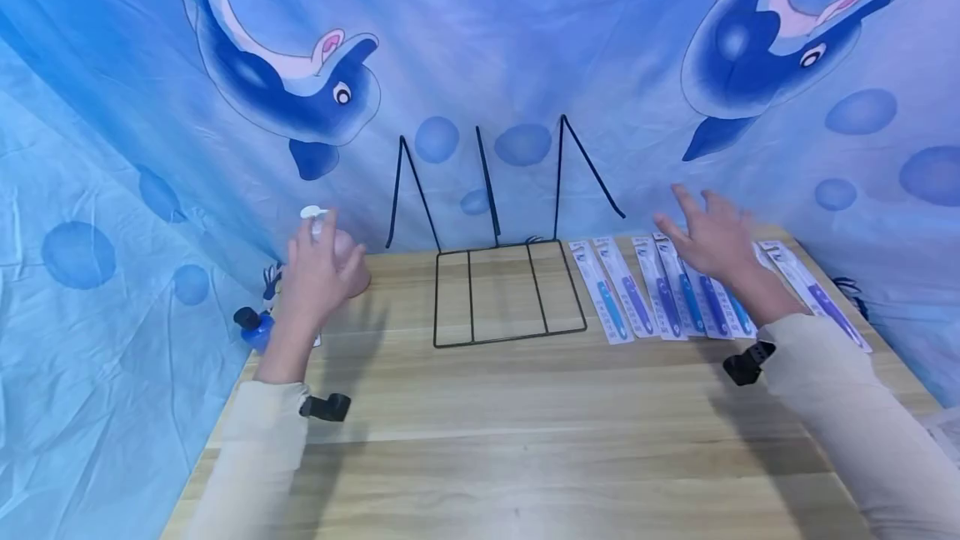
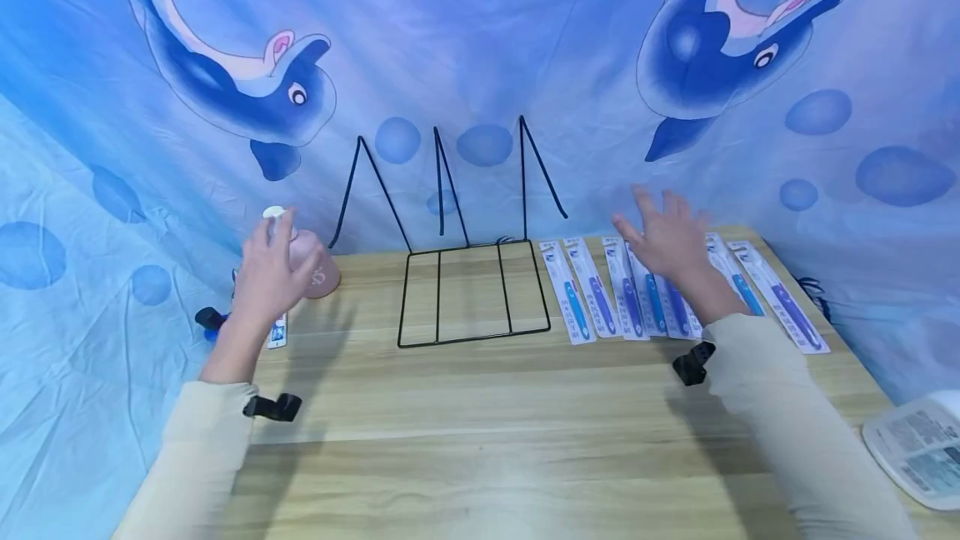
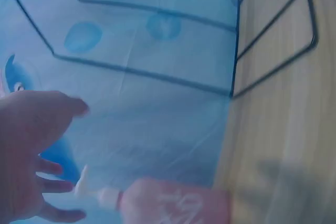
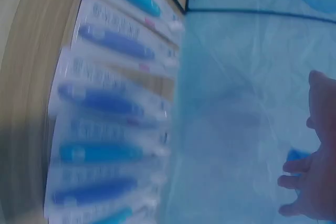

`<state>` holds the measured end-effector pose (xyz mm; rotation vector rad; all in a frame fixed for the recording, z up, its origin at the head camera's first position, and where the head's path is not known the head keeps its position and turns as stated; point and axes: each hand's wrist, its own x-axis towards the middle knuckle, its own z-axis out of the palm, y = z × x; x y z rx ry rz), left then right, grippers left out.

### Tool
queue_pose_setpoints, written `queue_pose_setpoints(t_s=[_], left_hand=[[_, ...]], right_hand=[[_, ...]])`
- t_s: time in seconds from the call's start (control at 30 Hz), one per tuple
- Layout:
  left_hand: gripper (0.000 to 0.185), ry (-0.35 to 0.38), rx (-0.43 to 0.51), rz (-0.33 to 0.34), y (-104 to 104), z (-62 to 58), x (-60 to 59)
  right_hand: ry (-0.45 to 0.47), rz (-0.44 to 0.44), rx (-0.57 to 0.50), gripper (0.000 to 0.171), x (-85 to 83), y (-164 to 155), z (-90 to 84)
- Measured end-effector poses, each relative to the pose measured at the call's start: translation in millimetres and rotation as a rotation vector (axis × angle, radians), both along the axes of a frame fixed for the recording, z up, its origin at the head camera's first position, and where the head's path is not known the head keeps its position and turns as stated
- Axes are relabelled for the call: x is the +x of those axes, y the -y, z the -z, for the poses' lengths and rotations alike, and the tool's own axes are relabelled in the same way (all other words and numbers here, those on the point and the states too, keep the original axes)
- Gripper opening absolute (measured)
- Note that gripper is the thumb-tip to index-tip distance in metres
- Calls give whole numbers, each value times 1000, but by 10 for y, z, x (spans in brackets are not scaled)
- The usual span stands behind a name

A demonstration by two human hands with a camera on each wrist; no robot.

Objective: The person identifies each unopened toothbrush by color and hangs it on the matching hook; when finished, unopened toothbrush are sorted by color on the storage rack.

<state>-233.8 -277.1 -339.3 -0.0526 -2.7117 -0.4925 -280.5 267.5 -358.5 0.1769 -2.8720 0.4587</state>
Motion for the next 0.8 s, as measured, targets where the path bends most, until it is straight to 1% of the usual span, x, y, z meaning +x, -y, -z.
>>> queue_pose_setpoints(t_s=[0.07,0.1,0.17,0.23,0.33,0.4,0.47,0.53,0.63,0.73,0.8], left_hand=[[70,-48,44,37,-92,84,3],[69,-58,70,52,-146,135,6],[65,-39,131,80,-261,249,15],[59,26,202,91,-383,370,24],[48,182,292,94,-557,550,22],[43,266,332,103,-646,663,1],[43,329,355,108,-711,766,-24],[44,361,367,107,-751,852,-40],[43,373,364,64,-785,966,-35],[29,395,368,31,-823,1062,-13],[27,401,377,22,-852,1125,4]], right_hand=[[11,-11,-3,79,-45,115,29],[21,-16,-3,79,-68,172,48],[48,-23,-9,79,-109,283,88],[73,-30,-10,76,-151,391,139],[87,-32,-5,68,-236,545,240],[103,-27,-1,62,-303,646,323],[132,-22,0,57,-374,741,411],[174,-16,-8,53,-441,821,498],[230,-12,-30,51,-517,911,612],[259,-4,-56,50,-562,960,704],[268,-1,-48,48,-584,979,754]])
